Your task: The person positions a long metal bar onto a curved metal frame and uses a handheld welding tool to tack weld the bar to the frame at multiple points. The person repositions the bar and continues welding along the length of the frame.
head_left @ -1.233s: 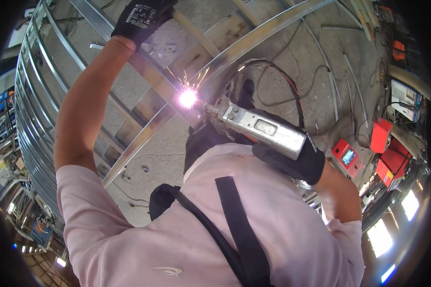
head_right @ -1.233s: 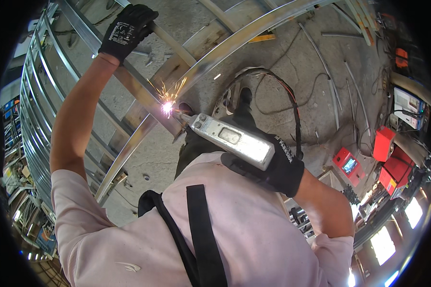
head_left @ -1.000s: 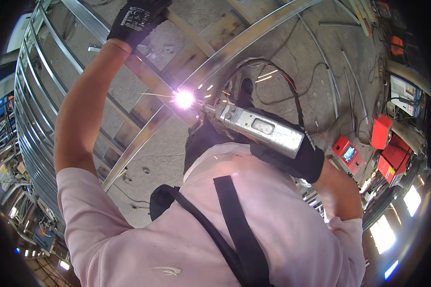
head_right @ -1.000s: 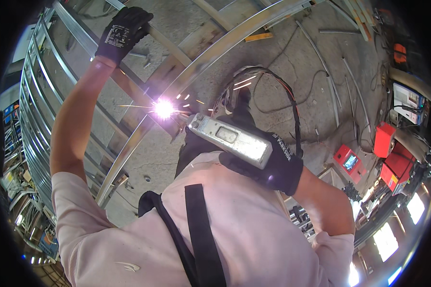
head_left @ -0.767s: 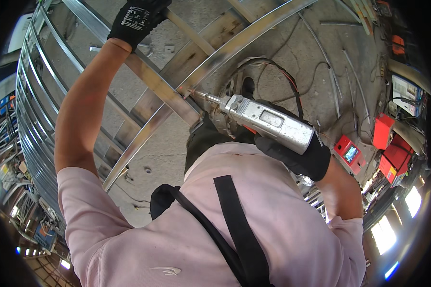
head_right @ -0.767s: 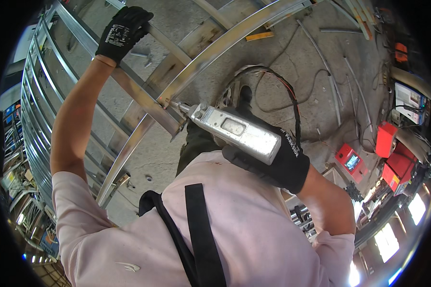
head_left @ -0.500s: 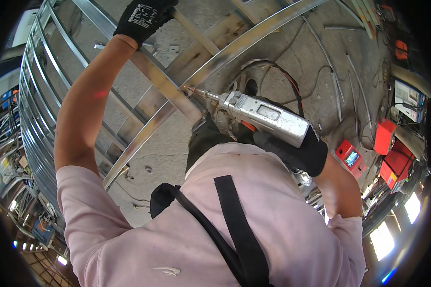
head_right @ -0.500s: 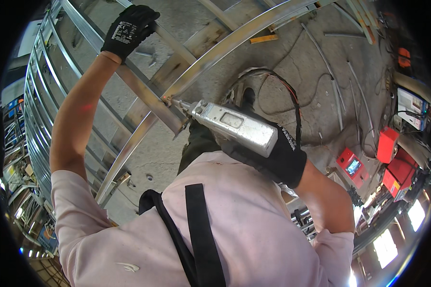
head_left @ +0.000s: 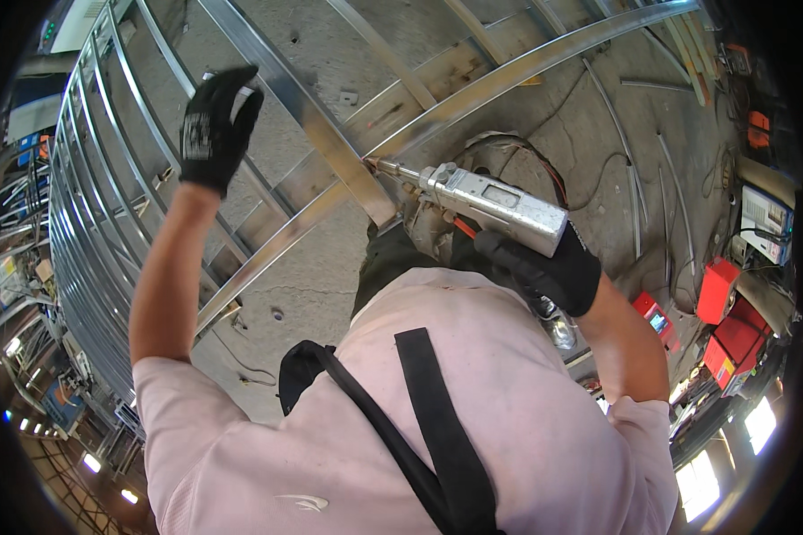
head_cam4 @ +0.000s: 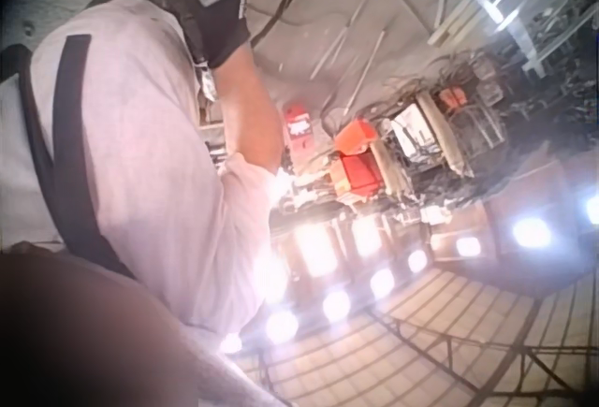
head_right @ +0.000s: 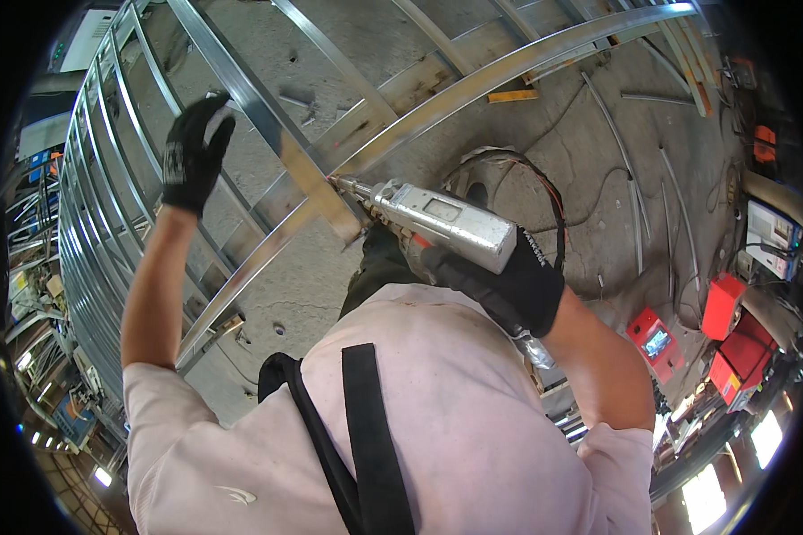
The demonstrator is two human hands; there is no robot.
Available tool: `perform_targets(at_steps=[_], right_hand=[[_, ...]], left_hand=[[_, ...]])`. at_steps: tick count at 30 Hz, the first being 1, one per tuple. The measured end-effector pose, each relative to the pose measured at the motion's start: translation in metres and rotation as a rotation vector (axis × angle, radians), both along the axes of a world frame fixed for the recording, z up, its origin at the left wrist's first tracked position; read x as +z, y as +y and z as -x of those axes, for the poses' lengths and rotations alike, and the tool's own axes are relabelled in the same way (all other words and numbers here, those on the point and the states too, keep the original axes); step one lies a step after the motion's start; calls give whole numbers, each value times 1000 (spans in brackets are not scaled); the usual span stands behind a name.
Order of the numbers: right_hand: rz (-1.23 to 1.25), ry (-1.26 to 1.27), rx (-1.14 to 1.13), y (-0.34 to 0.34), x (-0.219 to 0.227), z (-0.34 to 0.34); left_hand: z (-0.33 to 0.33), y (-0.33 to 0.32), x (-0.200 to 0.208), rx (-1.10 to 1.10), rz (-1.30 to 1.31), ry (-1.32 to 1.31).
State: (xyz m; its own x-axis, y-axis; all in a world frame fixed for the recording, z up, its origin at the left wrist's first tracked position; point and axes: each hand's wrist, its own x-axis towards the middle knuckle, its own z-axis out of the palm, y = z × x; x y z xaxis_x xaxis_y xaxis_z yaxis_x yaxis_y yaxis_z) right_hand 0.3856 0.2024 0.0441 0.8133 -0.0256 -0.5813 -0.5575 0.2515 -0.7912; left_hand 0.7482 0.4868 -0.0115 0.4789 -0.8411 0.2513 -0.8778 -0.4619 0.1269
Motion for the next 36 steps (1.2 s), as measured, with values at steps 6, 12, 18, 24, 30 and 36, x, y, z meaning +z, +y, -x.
perform_targets(at_steps=[6,12,18,24,30,36], right_hand=[[69,-22,51,-1,-2,0],[-18,68,0,1,2,0],[-50,87,-8,1,2,0],[9,116,73,-3,9,-4],[-76,85,22,-1,5,-2],[-38,82,33,0,1,2]], left_hand=[[94,77,-9,255,67,77],[153,126,-34,482,91,70],[168,149,-54,598,135,102],[169,149,-59,678,158,122],[167,148,-58,662,145,99],[169,147,-59,675,151,97]])
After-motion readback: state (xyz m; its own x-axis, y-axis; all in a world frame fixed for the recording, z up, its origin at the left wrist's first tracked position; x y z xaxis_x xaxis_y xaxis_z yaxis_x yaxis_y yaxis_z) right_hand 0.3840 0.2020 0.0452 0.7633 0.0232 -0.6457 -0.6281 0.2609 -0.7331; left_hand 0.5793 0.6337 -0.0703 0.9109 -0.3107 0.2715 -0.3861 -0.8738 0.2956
